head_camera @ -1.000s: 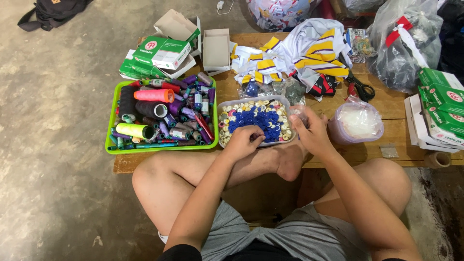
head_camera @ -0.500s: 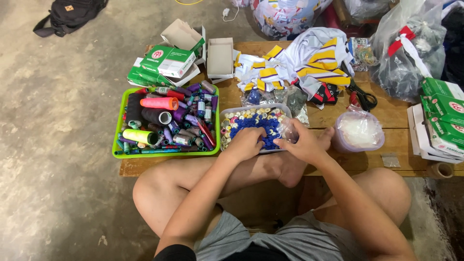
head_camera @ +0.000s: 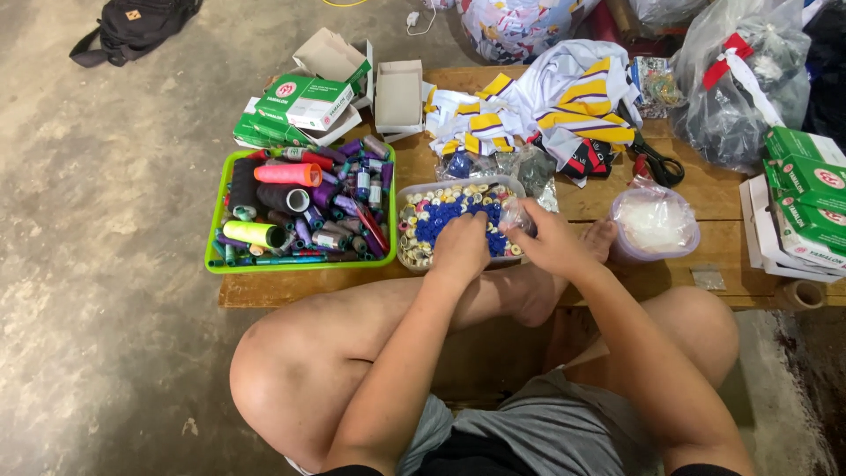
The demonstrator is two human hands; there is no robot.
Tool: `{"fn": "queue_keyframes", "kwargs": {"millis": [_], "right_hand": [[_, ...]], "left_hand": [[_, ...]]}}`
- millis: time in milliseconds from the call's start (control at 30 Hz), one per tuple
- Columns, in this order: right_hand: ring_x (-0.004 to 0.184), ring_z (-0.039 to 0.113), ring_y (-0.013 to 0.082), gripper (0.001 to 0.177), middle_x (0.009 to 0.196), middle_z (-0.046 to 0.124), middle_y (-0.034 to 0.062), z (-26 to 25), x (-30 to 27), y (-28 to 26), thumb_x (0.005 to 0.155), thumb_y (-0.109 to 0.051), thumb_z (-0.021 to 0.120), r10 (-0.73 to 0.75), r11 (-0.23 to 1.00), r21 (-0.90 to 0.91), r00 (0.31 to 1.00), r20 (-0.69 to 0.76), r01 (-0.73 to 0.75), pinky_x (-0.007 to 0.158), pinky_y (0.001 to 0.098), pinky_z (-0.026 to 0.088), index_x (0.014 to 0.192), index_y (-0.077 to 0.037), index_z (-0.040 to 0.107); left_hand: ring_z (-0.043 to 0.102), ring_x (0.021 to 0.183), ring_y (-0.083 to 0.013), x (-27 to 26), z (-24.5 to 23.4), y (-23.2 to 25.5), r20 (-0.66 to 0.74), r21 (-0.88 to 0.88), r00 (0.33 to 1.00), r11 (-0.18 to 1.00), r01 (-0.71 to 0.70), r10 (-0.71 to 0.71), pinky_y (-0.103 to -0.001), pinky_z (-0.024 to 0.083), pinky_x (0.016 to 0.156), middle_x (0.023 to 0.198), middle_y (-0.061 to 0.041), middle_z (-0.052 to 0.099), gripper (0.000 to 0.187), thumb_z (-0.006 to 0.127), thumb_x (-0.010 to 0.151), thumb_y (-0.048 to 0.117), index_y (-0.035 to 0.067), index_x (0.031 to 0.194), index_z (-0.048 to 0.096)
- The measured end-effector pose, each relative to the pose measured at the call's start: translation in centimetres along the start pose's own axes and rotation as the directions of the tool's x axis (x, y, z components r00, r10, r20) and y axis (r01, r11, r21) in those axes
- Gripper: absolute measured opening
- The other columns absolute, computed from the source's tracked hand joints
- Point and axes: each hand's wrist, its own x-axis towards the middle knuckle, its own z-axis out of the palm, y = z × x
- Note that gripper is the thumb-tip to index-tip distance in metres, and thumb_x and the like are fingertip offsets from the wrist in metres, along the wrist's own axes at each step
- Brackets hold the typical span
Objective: The person sits on the floor and sorts blue plastic bottle caps from a mixed container into a small clear plastic bag. They repeatedly pick caps from the container and place them into the bag.
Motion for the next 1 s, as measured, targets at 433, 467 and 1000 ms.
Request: {"fn": "queue_keyframes", "kwargs": {"millis": [433, 467, 1000], "right_hand": [[0.083, 0.072, 0.0219, 0.035, 0.078, 0.074, 0.0033, 0.2, 0.3, 2.0, 0.089, -0.027, 0.072, -0.073, 0.992, 0.092, 0.993, -0.091, 0.081, 0.079, 0.0348, 0.055, 0.124, -0.025, 0.066], [0.091, 0.071, 0.029, 0.038, 0.085, 0.075, 0.0095, 0.3, 0.2, 2.1, 0.089, -0.026, 0.073, -0.066, 0.995, 0.07, 0.993, -0.097, 0.073, 0.085, 0.0413, 0.053, 0.125, -0.024, 0.066], [0.1, 0.072, 0.0329, 0.056, 0.09, 0.075, 0.0127, 2.6, -0.8, 2.2, 0.085, -0.043, 0.079, 0.041, 0.997, 0.064, 0.999, -0.022, -0.04, 0.097, 0.0479, 0.049, 0.13, -0.021, 0.053]], "left_hand": [[0.072, 0.083, -0.0406, -0.5, -0.1, -1.4, -0.192, -0.2, 0.981, 0.978, -0.064, 0.025, -0.046, 0.061, 0.073, 0.082, -0.016, 0.067, 0.014, 0.061, 0.085, 0.001, 0.001, 0.096, 0.069], [0.072, 0.086, -0.04, -0.5, 0.3, -2.2, -0.199, -0.241, 0.979, 0.966, -0.097, 0.048, -0.047, 0.061, 0.076, 0.084, -0.016, 0.068, 0.012, 0.063, 0.086, 0.003, 0.003, 0.097, 0.069], [0.072, 0.099, -0.0357, 0.8, 2.1, -9.0, -0.024, -0.086, 0.977, 0.973, -0.214, 0.213, -0.045, 0.059, 0.088, 0.099, -0.014, 0.071, 0.021, 0.073, 0.086, 0.017, 0.01, 0.106, 0.074]]}}
